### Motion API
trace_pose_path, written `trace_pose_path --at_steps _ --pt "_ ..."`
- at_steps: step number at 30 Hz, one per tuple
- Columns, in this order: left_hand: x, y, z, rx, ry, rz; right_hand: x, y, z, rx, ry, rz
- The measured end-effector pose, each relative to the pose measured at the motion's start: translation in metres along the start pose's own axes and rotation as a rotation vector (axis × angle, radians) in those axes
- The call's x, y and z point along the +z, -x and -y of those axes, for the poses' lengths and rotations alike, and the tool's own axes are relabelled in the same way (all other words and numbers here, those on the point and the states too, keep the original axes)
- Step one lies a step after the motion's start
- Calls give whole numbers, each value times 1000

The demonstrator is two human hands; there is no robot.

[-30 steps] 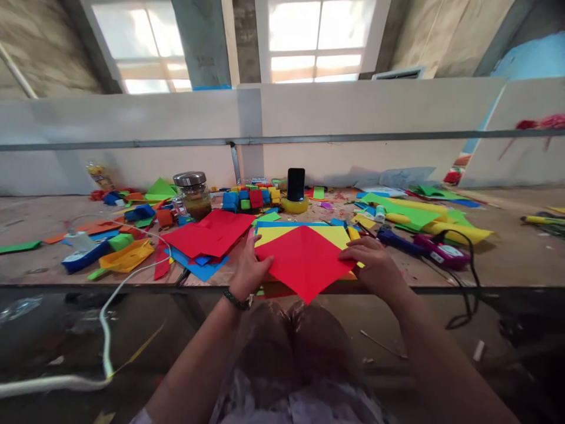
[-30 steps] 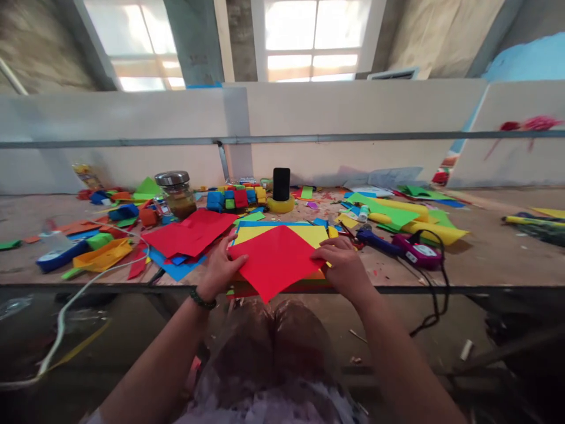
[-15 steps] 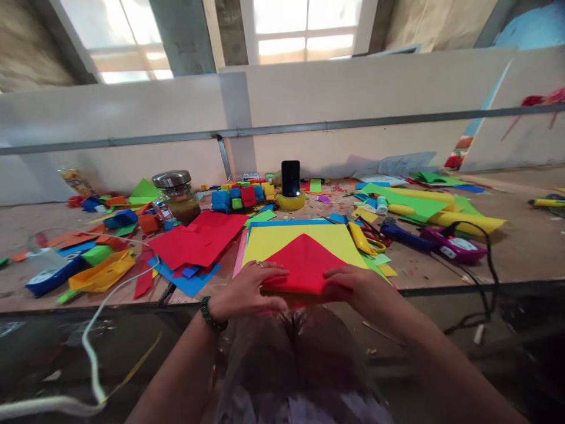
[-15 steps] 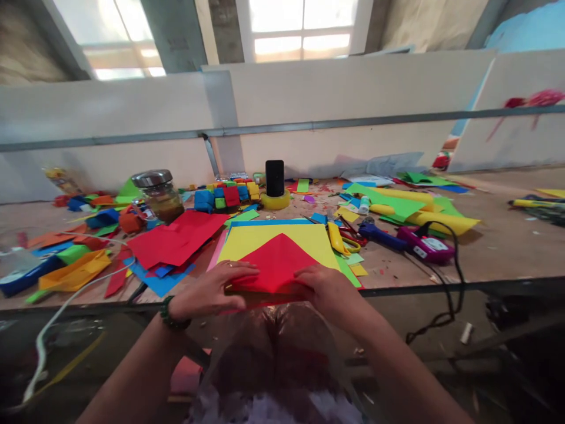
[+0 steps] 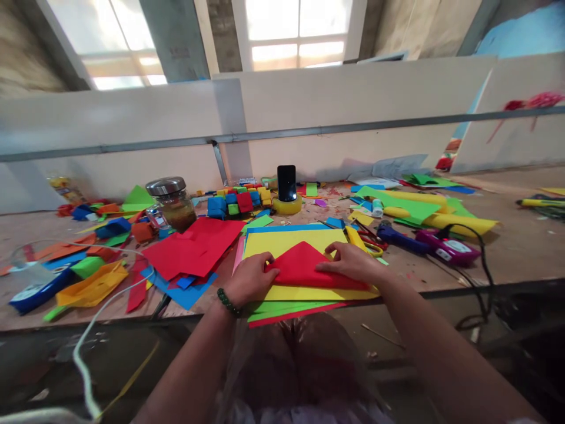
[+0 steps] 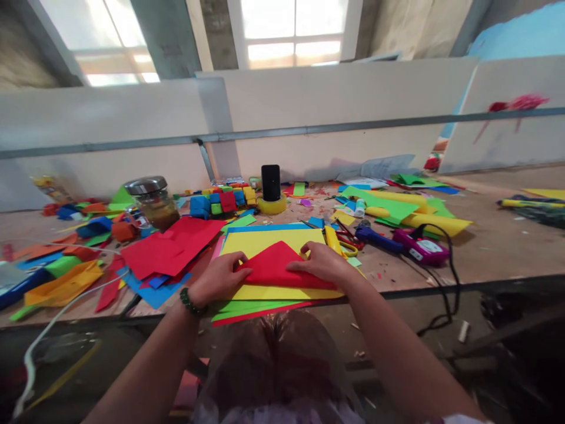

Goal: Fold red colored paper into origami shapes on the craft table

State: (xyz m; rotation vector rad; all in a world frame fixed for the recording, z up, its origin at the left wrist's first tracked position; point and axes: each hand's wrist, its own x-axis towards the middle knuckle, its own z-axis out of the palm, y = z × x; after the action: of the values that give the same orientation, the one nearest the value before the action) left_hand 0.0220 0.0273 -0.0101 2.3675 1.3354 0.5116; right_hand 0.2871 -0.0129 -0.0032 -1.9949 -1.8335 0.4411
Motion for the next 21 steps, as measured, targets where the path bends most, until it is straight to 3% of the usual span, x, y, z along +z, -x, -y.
trace_pose_path --at_steps 6,12,17,21 --pt "-2 10 -2 -4 13 20 -5 4 8 -130 -224 154" --pt "-23 31 -29 115 61 -217 -22 46 35 -337 -409 111" --pt "-36 46 -53 161 409 74 -28 82 54 -385 -345 158" --pt "-35 58 -60 100 529 134 -27 97 63 -352 -375 134"
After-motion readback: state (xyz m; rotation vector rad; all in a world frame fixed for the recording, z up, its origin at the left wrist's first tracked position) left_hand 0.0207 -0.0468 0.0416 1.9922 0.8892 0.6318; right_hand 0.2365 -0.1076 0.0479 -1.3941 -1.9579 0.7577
